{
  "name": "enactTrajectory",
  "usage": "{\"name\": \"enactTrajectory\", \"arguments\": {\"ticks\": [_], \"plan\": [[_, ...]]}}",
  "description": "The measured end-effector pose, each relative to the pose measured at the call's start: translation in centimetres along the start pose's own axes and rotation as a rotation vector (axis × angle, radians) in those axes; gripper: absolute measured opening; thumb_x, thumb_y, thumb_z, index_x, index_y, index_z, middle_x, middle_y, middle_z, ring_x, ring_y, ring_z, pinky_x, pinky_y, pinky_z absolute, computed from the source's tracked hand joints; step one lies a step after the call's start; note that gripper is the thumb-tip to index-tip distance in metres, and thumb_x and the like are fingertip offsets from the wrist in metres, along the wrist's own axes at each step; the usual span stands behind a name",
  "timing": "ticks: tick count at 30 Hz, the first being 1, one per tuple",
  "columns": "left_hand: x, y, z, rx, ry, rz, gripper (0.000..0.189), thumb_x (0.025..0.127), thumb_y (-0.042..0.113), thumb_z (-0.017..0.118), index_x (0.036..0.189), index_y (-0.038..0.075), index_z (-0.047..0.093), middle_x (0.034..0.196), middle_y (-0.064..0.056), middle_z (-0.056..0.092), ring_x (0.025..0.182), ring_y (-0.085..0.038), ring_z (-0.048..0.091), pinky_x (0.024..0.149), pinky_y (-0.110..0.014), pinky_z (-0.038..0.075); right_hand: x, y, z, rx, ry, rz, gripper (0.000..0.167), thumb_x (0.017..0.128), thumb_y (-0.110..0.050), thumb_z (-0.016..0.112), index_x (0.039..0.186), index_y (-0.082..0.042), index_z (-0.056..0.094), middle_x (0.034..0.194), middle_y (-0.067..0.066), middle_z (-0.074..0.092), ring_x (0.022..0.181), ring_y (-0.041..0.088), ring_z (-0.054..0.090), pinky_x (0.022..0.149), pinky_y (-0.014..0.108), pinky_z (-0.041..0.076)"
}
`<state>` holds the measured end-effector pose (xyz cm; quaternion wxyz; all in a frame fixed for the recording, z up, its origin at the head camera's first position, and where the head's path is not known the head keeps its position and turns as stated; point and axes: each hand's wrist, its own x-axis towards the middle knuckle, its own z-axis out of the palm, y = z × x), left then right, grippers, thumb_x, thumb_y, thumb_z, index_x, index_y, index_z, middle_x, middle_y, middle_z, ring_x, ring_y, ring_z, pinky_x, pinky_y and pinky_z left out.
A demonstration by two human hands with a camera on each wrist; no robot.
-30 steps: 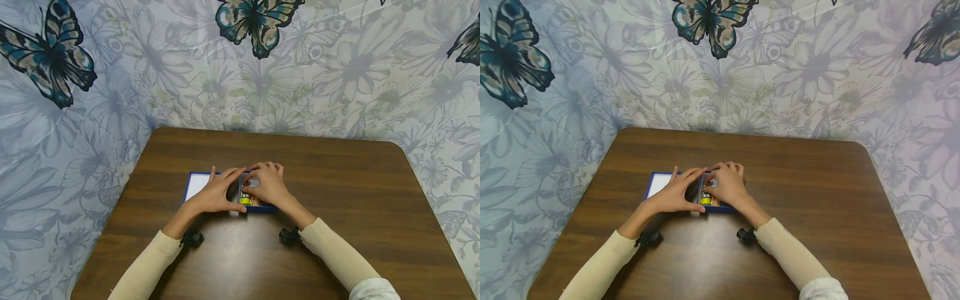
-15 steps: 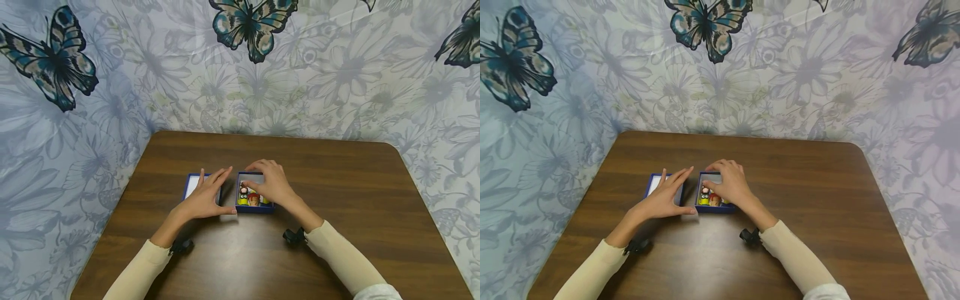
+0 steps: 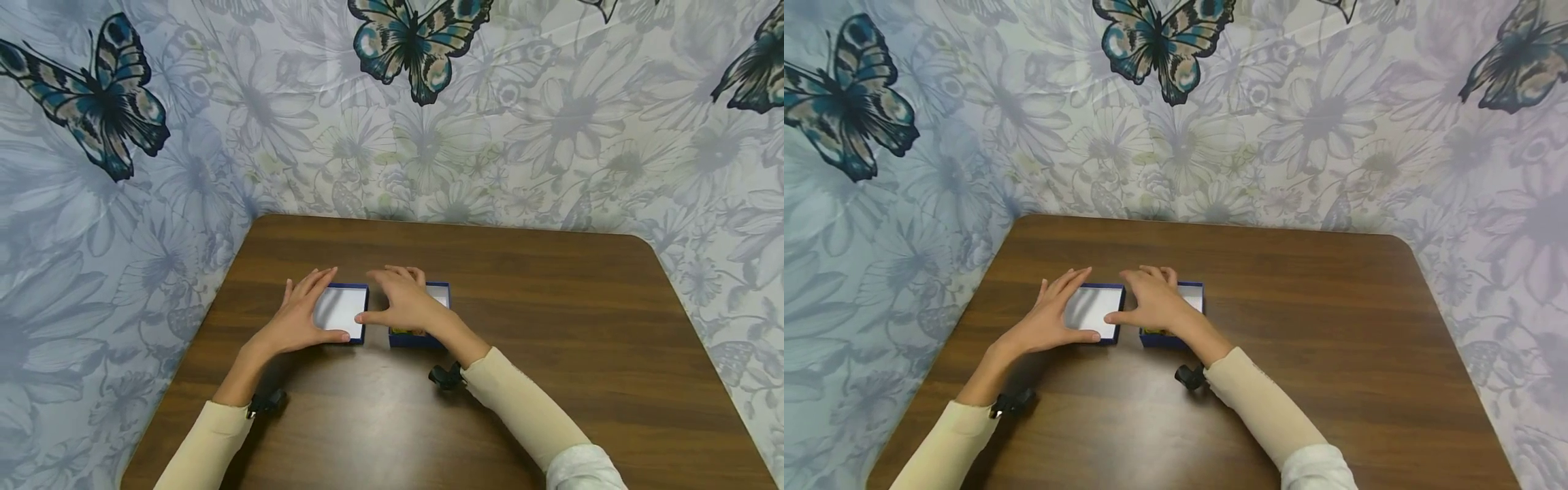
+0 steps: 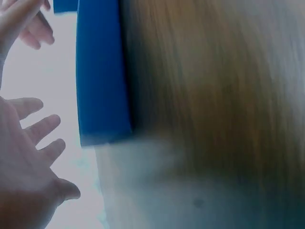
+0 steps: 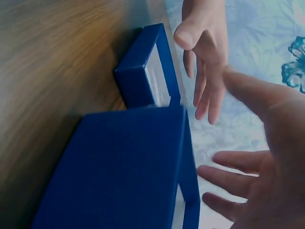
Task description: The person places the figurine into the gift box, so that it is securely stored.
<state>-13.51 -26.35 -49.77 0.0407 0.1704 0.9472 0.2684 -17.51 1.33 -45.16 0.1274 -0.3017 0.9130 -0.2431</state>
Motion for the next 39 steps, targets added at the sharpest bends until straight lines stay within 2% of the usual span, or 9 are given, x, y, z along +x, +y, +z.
{"name": "enactTrajectory", "arguments": {"ticks": [4,8,13,18,24,29,36,39], "plan": [[-0.3,-1.7,-0.5,-0.067,-0.054,-0.069,0.139,0.075,0.063,0.093,0.175,0.034,0.001,0.181,-0.021,0.013,0.169,-0.048,0.007,0.126,-0.084,-0.003,1.2,-0.8,0.8,-0.124,-0.077,0.027,0.101,0.089,-0.071,0.077,0.165,-0.014,0.044,0.171,0.005,0.046,0.168,0.036,0.021,0.132,0.071,0.006],[-0.6,-2.9,-0.8,-0.105,-0.111,-0.109,0.143,0.073,0.062,0.095,0.176,0.026,0.001,0.18,-0.026,0.009,0.167,-0.052,0.005,0.123,-0.087,-0.002,2.2,-1.5,1.5,-0.246,-0.123,0.071,0.118,0.081,-0.081,0.077,0.168,-0.013,0.038,0.174,0.006,0.04,0.169,0.037,0.017,0.133,0.072,0.002],[-1.0,-3.7,-1.0,-0.1,-0.137,-0.12,0.147,0.068,0.059,0.099,0.176,0.022,0.005,0.181,-0.023,0.012,0.167,-0.053,0.005,0.121,-0.089,-0.005,2.7,-2.4,2.1,-0.363,-0.187,0.082,0.138,0.069,-0.088,0.081,0.172,-0.012,0.029,0.177,0.005,0.035,0.17,0.038,0.012,0.132,0.075,-0.005],[-0.9,-4.0,-1.0,-0.066,-0.137,-0.108,0.146,0.065,0.058,0.101,0.175,0.017,0.013,0.178,-0.023,0.02,0.167,-0.052,0.006,0.12,-0.09,-0.004,3.0,-2.8,2.5,-0.43,-0.197,0.082,0.135,0.07,-0.08,0.087,0.172,-0.014,0.029,0.177,0.003,0.036,0.171,0.036,0.013,0.132,0.074,-0.005],[-0.6,-4.1,-0.8,-0.037,-0.13,-0.109,0.142,0.065,0.058,0.101,0.174,0.016,0.02,0.176,-0.022,0.025,0.167,-0.05,0.01,0.12,-0.089,-0.004,3.2,-2.7,2.7,-0.42,-0.209,0.089,0.131,0.074,-0.077,0.087,0.172,-0.014,0.028,0.176,0.004,0.037,0.17,0.035,0.017,0.133,0.073,-0.003],[-0.4,-3.7,-1.2,-0.018,-0.114,-0.103,0.138,0.067,0.06,0.099,0.173,0.015,0.023,0.175,-0.022,0.028,0.167,-0.05,0.013,0.121,-0.089,-0.002,3.4,-2.3,2.1,-0.389,-0.211,0.065,0.128,0.074,-0.076,0.087,0.172,-0.014,0.03,0.175,0.005,0.038,0.167,0.034,0.023,0.132,0.074,0.0],[-0.2,-3.1,-2.2,-0.003,-0.092,-0.104,0.137,0.068,0.065,0.096,0.173,0.016,0.023,0.176,-0.02,0.029,0.167,-0.048,0.015,0.123,-0.087,0.0,3.4,-1.2,0.4,-0.23,-0.179,0.015,0.125,0.076,-0.069,0.089,0.171,-0.014,0.03,0.175,0.007,0.038,0.164,0.035,0.027,0.132,0.074,0.003],[0.0,-2.8,-2.6,-0.026,-0.083,-0.095,0.136,0.068,0.066,0.096,0.173,0.018,0.023,0.176,-0.019,0.027,0.167,-0.047,0.015,0.124,-0.086,0.001,3.0,-0.7,-0.5,-0.15,-0.161,-0.003,0.125,0.076,-0.067,0.09,0.172,-0.015,0.03,0.175,0.007,0.037,0.163,0.037,0.027,0.131,0.073,0.003]]}}
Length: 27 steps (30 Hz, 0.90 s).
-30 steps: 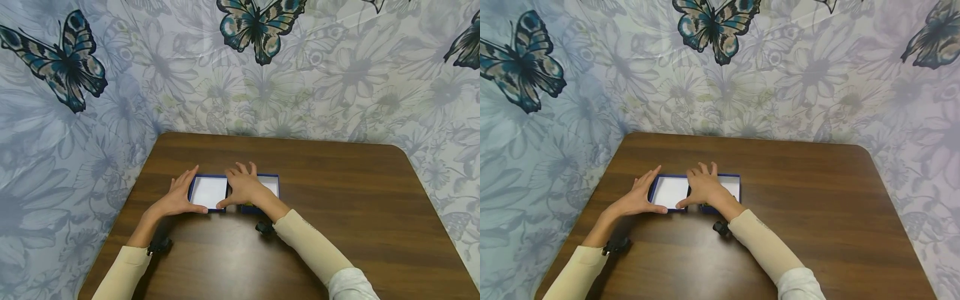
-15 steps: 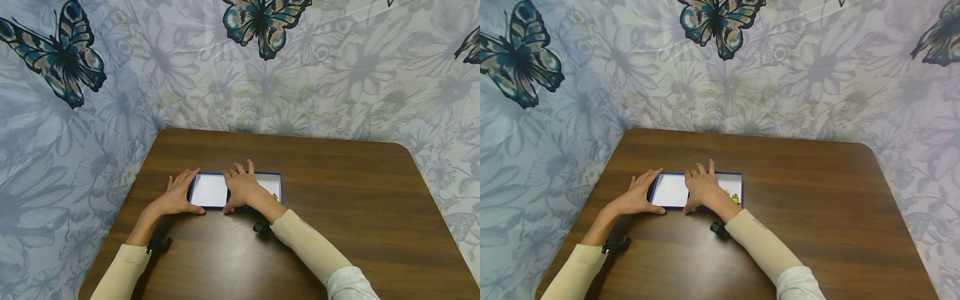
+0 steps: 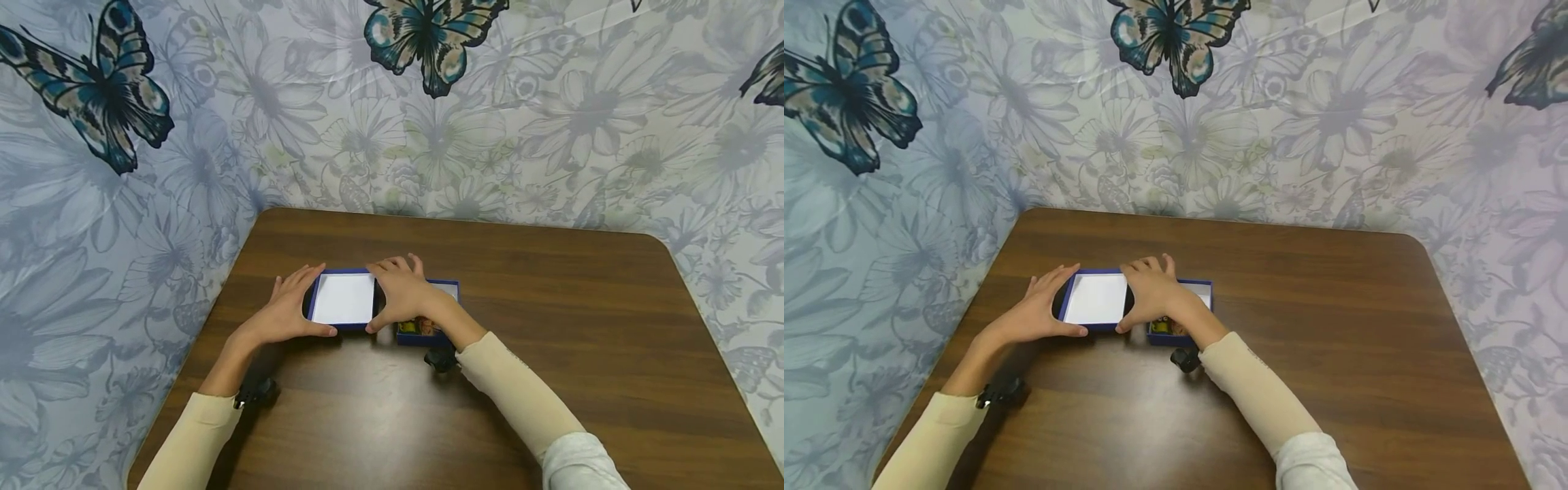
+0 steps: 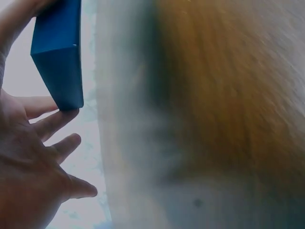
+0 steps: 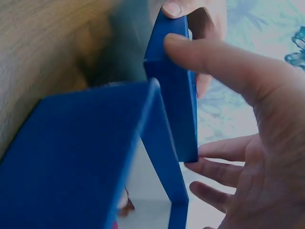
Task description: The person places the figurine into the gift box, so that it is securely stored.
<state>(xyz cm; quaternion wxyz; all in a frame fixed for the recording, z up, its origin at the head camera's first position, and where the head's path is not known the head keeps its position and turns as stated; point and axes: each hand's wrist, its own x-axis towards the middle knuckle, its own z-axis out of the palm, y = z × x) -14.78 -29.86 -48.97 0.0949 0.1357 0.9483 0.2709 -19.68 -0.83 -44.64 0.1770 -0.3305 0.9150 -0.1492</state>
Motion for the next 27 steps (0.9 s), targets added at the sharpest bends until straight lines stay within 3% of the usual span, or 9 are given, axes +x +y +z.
{"name": "enactTrajectory", "arguments": {"ticks": [11,17,25,27], "plan": [[0.1,2.1,-0.9,-0.071,0.068,0.039,0.131,0.07,0.062,0.096,0.173,0.036,0.02,0.178,-0.011,0.027,0.166,-0.043,0.019,0.131,-0.078,0.002,-2.3,2.5,-1.4,0.2,0.086,-0.086,0.121,0.077,-0.065,0.089,0.172,-0.021,0.028,0.177,0.004,0.032,0.165,0.035,0.025,0.131,0.07,0.009],[0.7,4.2,-0.9,-0.121,0.089,0.08,0.128,0.072,0.062,0.096,0.172,0.043,0.018,0.178,-0.006,0.027,0.167,-0.04,0.019,0.133,-0.075,0.001,-4.6,4.0,-2.5,0.277,0.144,-0.105,0.119,0.078,-0.063,0.09,0.172,-0.025,0.028,0.177,0.001,0.03,0.165,0.034,0.024,0.131,0.071,0.009],[2.2,7.4,-0.7,-0.133,0.114,0.165,0.128,0.072,0.06,0.097,0.171,0.044,0.019,0.176,-0.002,0.03,0.167,-0.033,0.025,0.134,-0.072,-0.001,-7.9,6.6,-3.6,0.333,0.201,-0.11,0.115,0.078,-0.061,0.09,0.171,-0.036,0.027,0.177,-0.003,0.028,0.165,0.03,0.025,0.129,0.078,0.011],[2.6,8.1,-0.4,-0.132,0.116,0.18,0.128,0.071,0.061,0.097,0.171,0.044,0.019,0.176,-0.002,0.031,0.167,-0.032,0.025,0.134,-0.072,-0.001,-8.7,7.1,-3.7,0.338,0.218,-0.107,0.115,0.078,-0.059,0.091,0.171,-0.038,0.026,0.177,-0.003,0.027,0.164,0.029,0.025,0.128,0.079,0.016]]}}
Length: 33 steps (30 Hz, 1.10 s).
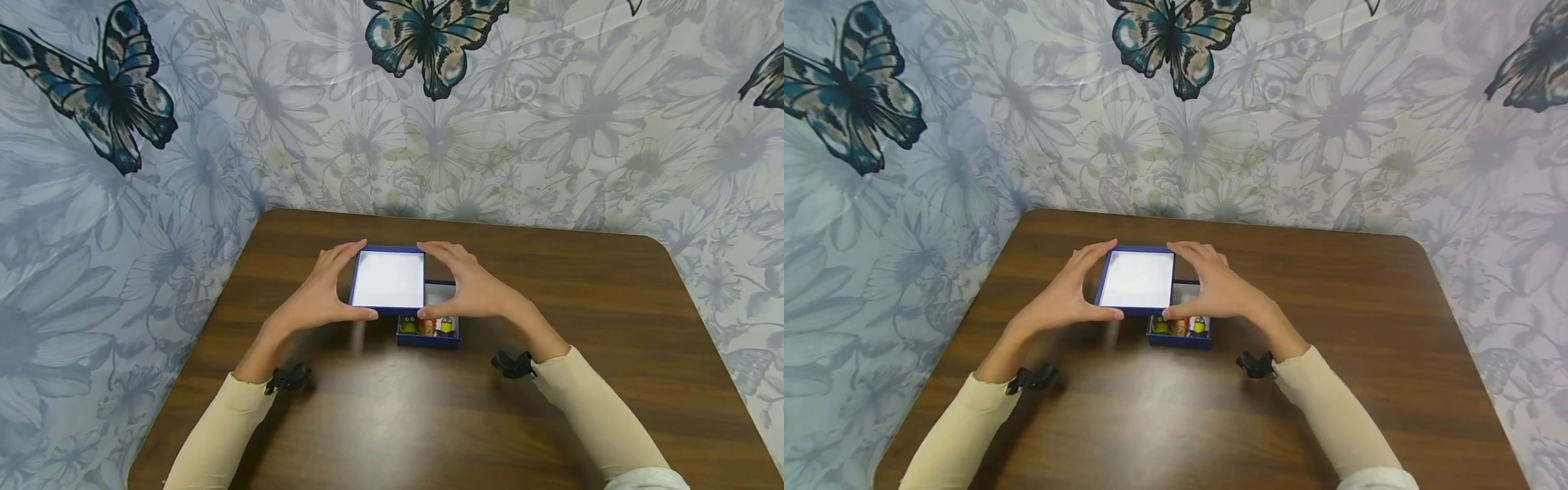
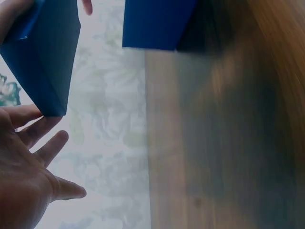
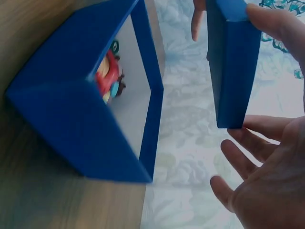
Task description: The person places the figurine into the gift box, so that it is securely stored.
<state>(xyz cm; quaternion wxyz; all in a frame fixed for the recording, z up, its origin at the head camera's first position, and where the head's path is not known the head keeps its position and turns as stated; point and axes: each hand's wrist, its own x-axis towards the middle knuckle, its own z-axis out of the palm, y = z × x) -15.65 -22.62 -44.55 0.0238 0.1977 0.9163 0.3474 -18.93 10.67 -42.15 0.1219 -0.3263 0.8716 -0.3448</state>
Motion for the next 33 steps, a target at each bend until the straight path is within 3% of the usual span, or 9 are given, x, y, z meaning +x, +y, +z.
{"name": "enactTrajectory", "arguments": {"ticks": [6,17,24,31,33], "plan": [[1.4,1.7,1.4,0.002,-0.003,0.052,0.128,0.071,0.061,0.097,0.171,0.042,0.02,0.174,-0.002,0.033,0.166,-0.032,0.023,0.134,-0.072,-0.002,-2.4,1.0,-1.2,0.012,0.042,0.01,0.115,0.078,-0.054,0.094,0.17,-0.043,0.026,0.176,-0.003,0.028,0.162,0.027,0.029,0.122,0.073,0.039],[3.2,4.5,3.3,0.042,-0.016,0.091,0.128,0.072,0.064,0.095,0.173,0.036,0.02,0.174,-0.003,0.033,0.165,-0.03,0.023,0.134,-0.072,-0.002,-5.3,2.2,-3.3,0.003,0.09,0.045,0.114,0.077,-0.05,0.095,0.168,-0.046,0.027,0.176,-0.003,0.029,0.162,0.032,0.032,0.121,0.077,0.037],[3.4,4.8,3.7,0.038,-0.033,0.117,0.13,0.073,0.063,0.094,0.173,0.038,0.017,0.174,-0.005,0.032,0.165,-0.032,0.024,0.134,-0.073,-0.001,-5.8,3.0,-3.3,0.05,0.107,0.001,0.112,0.078,-0.045,0.096,0.168,-0.044,0.029,0.173,-0.004,0.034,0.156,0.033,0.042,0.122,0.07,0.04],[2.7,3.9,3.3,-0.102,-0.147,0.147,0.141,0.066,0.056,0.102,0.171,0.051,0.007,0.177,0.004,0.022,0.163,-0.028,0.023,0.122,-0.077,0.034,-6.3,3.5,-3.2,0.184,0.126,-0.076,0.108,0.079,-0.027,0.098,0.167,-0.036,0.036,0.166,-0.002,0.042,0.148,0.024,0.055,0.12,0.056,0.051],[2.6,3.8,3.0,-0.126,-0.151,0.161,0.138,0.067,0.052,0.103,0.171,0.05,0.011,0.178,0.007,0.022,0.164,-0.027,0.023,0.122,-0.076,0.035,-6.5,3.5,-3.2,0.224,0.123,-0.096,0.106,0.079,-0.022,0.098,0.166,-0.031,0.038,0.166,-0.003,0.041,0.148,0.023,0.055,0.12,0.05,0.051]]}}
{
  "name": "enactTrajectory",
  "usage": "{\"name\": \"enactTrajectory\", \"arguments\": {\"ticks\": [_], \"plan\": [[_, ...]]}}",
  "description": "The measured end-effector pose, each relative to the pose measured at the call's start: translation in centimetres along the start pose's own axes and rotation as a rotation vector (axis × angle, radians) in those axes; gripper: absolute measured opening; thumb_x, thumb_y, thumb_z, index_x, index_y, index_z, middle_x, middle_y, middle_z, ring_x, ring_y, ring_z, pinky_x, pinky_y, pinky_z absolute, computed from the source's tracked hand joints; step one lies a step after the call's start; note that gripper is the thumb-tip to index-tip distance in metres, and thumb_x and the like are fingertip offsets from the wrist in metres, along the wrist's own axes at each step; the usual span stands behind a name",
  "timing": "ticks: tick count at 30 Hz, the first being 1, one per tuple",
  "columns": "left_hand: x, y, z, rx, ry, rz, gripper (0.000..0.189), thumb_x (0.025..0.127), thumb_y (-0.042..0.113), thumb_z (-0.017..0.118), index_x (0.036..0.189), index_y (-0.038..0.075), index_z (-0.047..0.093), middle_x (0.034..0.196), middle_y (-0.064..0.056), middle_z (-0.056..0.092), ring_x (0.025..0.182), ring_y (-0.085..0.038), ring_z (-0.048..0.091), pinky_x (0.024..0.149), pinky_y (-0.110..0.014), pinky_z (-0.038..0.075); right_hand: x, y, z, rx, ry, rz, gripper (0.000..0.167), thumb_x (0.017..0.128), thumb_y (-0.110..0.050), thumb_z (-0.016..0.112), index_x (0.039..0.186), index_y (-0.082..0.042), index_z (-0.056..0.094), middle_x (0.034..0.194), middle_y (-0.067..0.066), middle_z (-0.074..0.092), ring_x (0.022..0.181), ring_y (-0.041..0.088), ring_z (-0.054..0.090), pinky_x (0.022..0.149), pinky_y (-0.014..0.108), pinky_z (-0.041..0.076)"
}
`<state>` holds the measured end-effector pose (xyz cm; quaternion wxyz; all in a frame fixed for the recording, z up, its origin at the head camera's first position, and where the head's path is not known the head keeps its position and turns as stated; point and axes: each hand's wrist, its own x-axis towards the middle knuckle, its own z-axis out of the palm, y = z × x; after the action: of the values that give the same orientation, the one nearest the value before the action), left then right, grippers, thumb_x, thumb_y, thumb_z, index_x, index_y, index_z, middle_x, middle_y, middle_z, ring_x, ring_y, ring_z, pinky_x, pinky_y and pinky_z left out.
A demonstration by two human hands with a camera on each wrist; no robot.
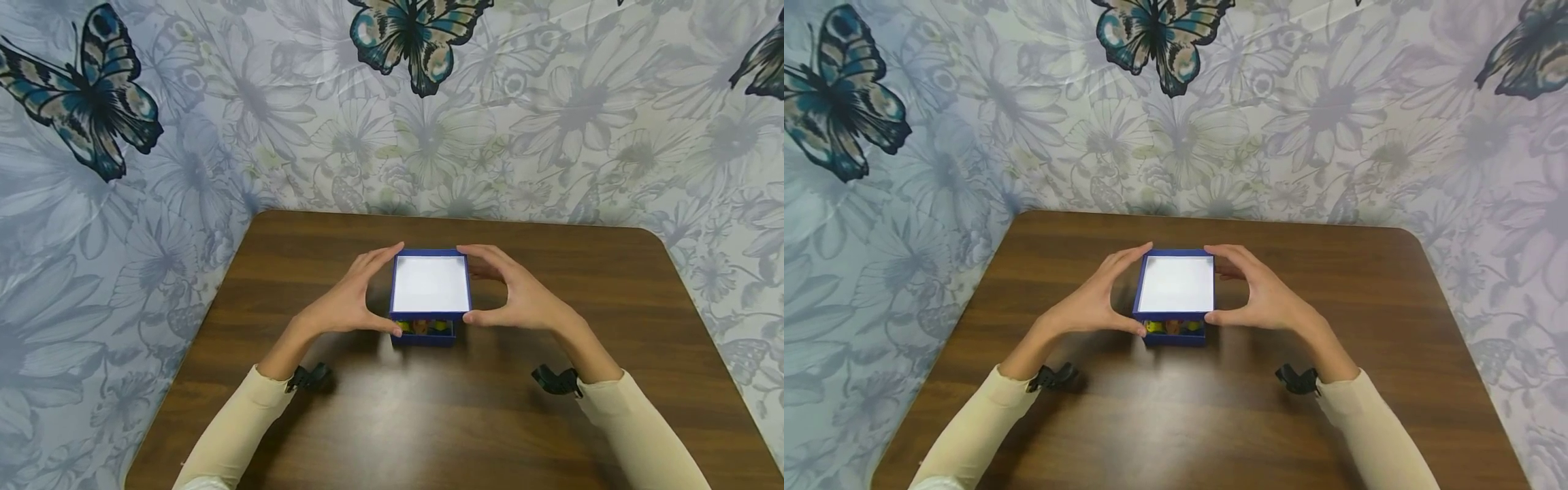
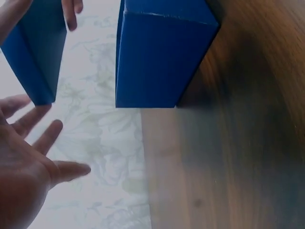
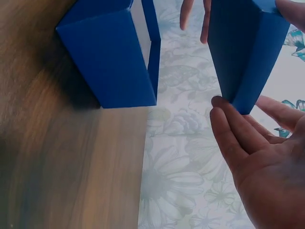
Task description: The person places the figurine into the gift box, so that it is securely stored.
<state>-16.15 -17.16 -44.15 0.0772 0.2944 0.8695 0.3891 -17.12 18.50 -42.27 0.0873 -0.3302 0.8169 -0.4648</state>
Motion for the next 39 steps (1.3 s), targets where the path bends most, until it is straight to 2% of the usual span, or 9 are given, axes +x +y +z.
{"name": "enactTrajectory", "arguments": {"ticks": [5,8,11,17,20,24,27,33,39], "plan": [[-0.3,-0.4,-0.7,-0.039,0.024,0.046,0.126,0.068,0.039,0.105,0.17,0.041,0.03,0.176,0.012,0.031,0.164,-0.023,0.03,0.126,-0.072,0.033,-0.2,-0.4,0.3,0.058,0.006,-0.034,0.099,0.08,-0.015,0.096,0.164,-0.022,0.043,0.169,-0.004,0.038,0.15,0.022,0.054,0.122,0.033,0.049],[-0.4,-0.5,-1.1,-0.06,0.03,0.064,0.122,0.068,0.039,0.105,0.168,0.04,0.035,0.174,0.012,0.035,0.163,-0.022,0.033,0.127,-0.07,0.033,-0.4,-0.5,0.5,0.103,0.019,-0.038,0.101,0.079,-0.009,0.097,0.164,-0.021,0.044,0.17,-0.003,0.039,0.151,0.022,0.054,0.122,0.026,0.047],[-0.4,-0.6,-1.3,-0.086,0.03,0.069,0.122,0.067,0.042,0.105,0.168,0.04,0.036,0.173,0.013,0.036,0.163,-0.021,0.035,0.127,-0.07,0.034,-0.5,-0.6,0.8,0.127,0.031,-0.039,0.109,0.074,-0.006,0.099,0.165,-0.022,0.043,0.172,-0.004,0.038,0.153,0.021,0.051,0.123,0.023,0.045],[-0.4,-1.0,-1.4,-0.122,0.047,0.061,0.118,0.065,0.042,0.106,0.164,0.042,0.043,0.169,0.02,0.041,0.16,-0.015,0.038,0.127,-0.067,0.035,-0.8,-0.7,1.3,0.089,0.053,-0.032,0.118,0.068,-0.01,0.104,0.167,-0.024,0.041,0.175,-0.011,0.033,0.156,0.015,0.048,0.123,0.021,0.043],[-0.5,-1.2,-1.4,-0.133,0.06,0.063,0.113,0.066,0.039,0.106,0.162,0.043,0.047,0.167,0.02,0.045,0.158,-0.014,0.041,0.127,-0.066,0.036,-0.9,-0.5,1.7,0.08,0.082,-0.049,0.107,0.074,-0.007,0.1,0.165,-0.021,0.045,0.172,-0.008,0.039,0.154,0.015,0.05,0.122,0.021,0.045],[-0.4,-1.1,-1.0,-0.161,0.095,0.106,0.099,0.073,0.039,0.102,0.159,0.038,0.053,0.162,0.013,0.053,0.155,-0.016,0.046,0.128,-0.063,0.036,-1.0,-0.2,2.1,0.039,0.158,-0.092,0.077,0.088,-0.002,0.088,0.157,-0.016,0.056,0.163,0.001,0.053,0.145,0.019,0.059,0.115,0.02,0.051],[-0.2,-0.8,-0.7,-0.178,0.124,0.14,0.088,0.079,0.041,0.098,0.156,0.035,0.057,0.158,0.01,0.058,0.152,-0.016,0.05,0.127,-0.06,0.038,-1.1,-0.1,2.2,0.0,0.213,-0.099,0.063,0.093,-0.001,0.082,0.151,-0.017,0.063,0.156,0.003,0.06,0.135,0.019,0.067,0.111,0.021,0.055],[-0.1,-0.6,-0.2,-0.174,0.161,0.145,0.072,0.087,0.031,0.093,0.152,0.033,0.062,0.153,0.009,0.062,0.148,-0.015,0.054,0.125,-0.057,0.043,-1.4,0.1,2.6,-0.039,0.266,-0.084,0.053,0.093,-0.005,0.083,0.142,-0.021,0.07,0.145,-0.001,0.069,0.125,0.012,0.07,0.105,0.026,0.059],[0.1,-0.4,0.3,-0.164,0.198,0.156,0.048,0.099,0.019,0.081,0.144,0.029,0.068,0.143,0.008,0.069,0.136,-0.016,0.064,0.118,-0.047,0.051,-1.7,0.1,3.0,-0.05,0.285,-0.073,0.049,0.093,-0.006,0.085,0.137,-0.023,0.073,0.146,-0.001,0.069,0.137,0.012,0.064,0.111,0.023,0.054]]}}
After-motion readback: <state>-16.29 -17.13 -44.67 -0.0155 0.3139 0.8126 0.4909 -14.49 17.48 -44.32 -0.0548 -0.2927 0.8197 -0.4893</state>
